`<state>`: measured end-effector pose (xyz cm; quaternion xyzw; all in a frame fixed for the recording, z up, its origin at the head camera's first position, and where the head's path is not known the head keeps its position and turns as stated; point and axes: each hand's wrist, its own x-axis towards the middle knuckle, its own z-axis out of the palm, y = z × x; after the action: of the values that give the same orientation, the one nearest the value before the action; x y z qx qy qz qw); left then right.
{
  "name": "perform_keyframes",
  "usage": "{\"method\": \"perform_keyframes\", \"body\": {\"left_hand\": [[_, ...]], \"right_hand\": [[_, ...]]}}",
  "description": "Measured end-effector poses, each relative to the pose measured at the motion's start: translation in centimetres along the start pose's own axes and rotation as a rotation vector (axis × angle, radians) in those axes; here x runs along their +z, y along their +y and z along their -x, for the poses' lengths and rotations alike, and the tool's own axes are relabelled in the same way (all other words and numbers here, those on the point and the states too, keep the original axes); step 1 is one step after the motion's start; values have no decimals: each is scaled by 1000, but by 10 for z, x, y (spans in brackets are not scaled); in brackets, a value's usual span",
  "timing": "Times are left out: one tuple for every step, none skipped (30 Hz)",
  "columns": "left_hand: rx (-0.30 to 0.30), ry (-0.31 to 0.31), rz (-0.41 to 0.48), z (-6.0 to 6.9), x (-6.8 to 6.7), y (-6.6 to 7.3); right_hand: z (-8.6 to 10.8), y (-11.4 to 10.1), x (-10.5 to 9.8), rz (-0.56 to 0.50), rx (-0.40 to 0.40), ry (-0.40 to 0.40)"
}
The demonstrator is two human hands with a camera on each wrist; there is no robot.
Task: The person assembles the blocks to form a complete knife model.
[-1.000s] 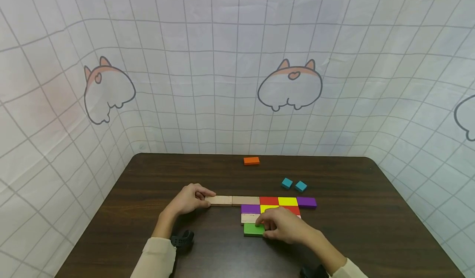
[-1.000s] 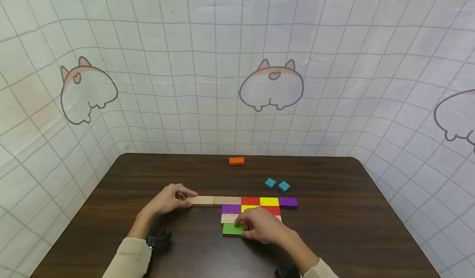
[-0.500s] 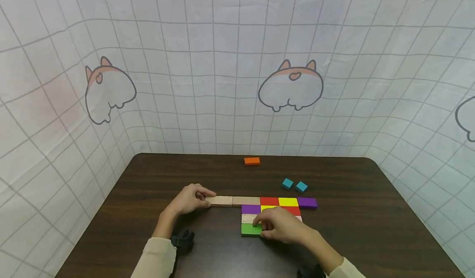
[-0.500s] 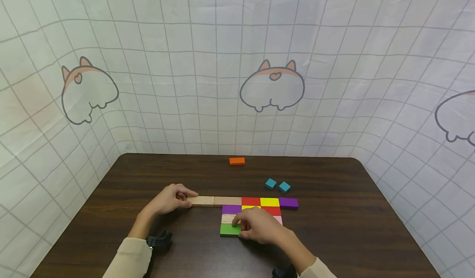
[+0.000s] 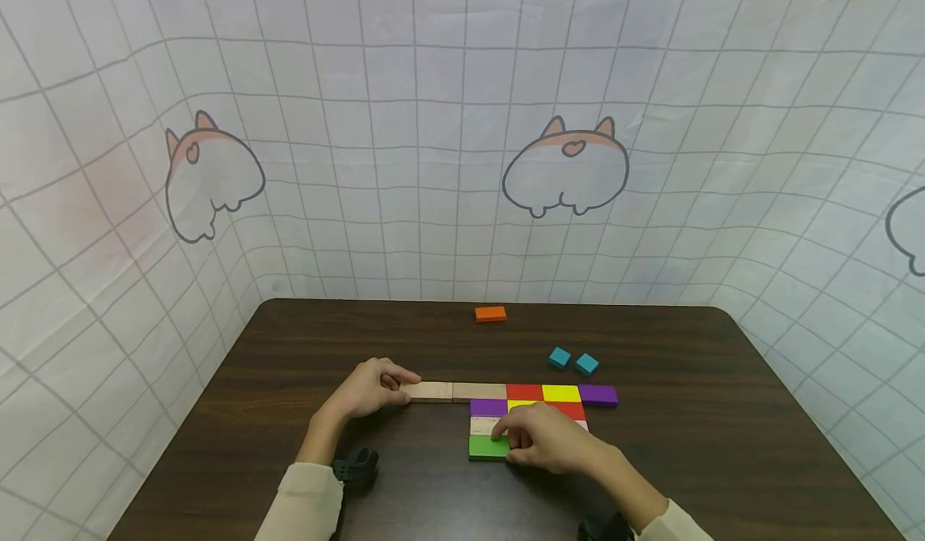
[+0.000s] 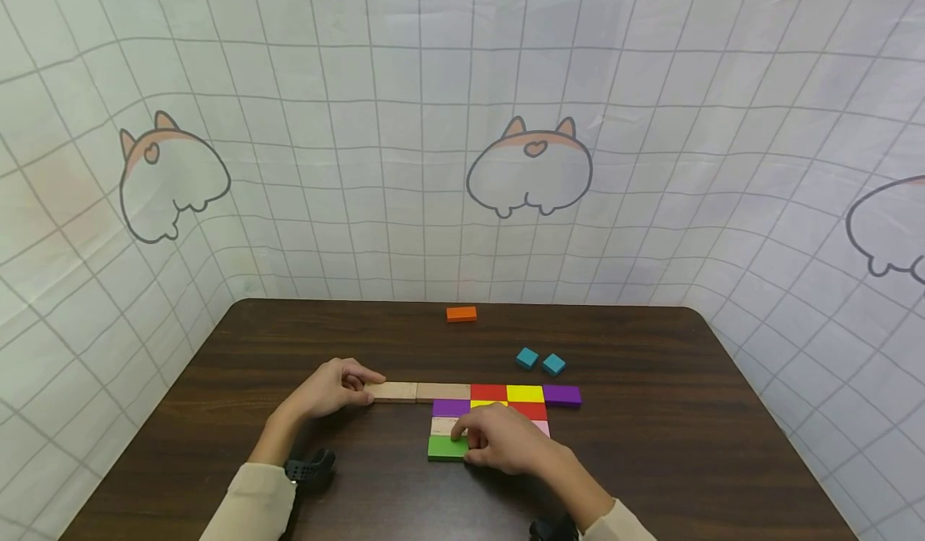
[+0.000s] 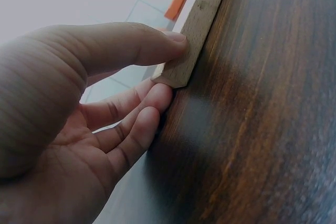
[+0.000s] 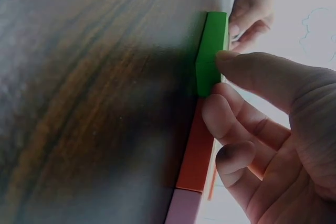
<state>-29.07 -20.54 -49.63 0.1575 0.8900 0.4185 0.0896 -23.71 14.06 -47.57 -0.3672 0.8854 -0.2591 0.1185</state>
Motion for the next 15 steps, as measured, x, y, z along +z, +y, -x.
{"method": "perform_keyframes", "body": {"left_hand": [[-1, -1, -1, 0, 0, 0], [-1, -1, -3, 0, 0, 0], [-1, -2, -3, 0, 0, 0], [-2, -2, -4, 0, 0, 0], [-2, -2, -4, 0, 0, 0], [-4, -2, -4, 0, 0, 0], [-4, -2, -3, 0, 0, 0], [-3, -2, -2, 0, 0, 0], [-4, -3, -2, 0, 0, 0], [-4, -2, -2, 0, 0, 0], [-4, -1, -2, -1, 0, 0], [-4, -1, -3, -1, 0, 0], [-6, -2, -3, 0, 1, 0], [-7, -2, -4, 0, 1, 0], [-9, -1, -3, 0, 1, 0]], "right_hand": [[0, 0, -2, -12, 3, -8], [0, 0, -4, -30, 5, -16], [0, 0, -6, -45, 4, -22], [0, 0, -9, -65, 5, -26], [0, 1, -13, -79, 4, -28], [0, 2, -17, -90, 2, -26], [-1, 4, -22, -98, -1, -23], [-1, 6, -27, -101, -7, -19], [-1, 9, -32, -103, -11, -13], [-2, 12, -37, -109, -8, -5], [-4, 15, -43, -115, -7, 3], [-5, 19, -48, -126, -4, 11], [-7, 23, -53, -133, 1, 21], [-10, 28, -58, -141, 10, 30], [-13, 32, -62, -143, 22, 43]]}}
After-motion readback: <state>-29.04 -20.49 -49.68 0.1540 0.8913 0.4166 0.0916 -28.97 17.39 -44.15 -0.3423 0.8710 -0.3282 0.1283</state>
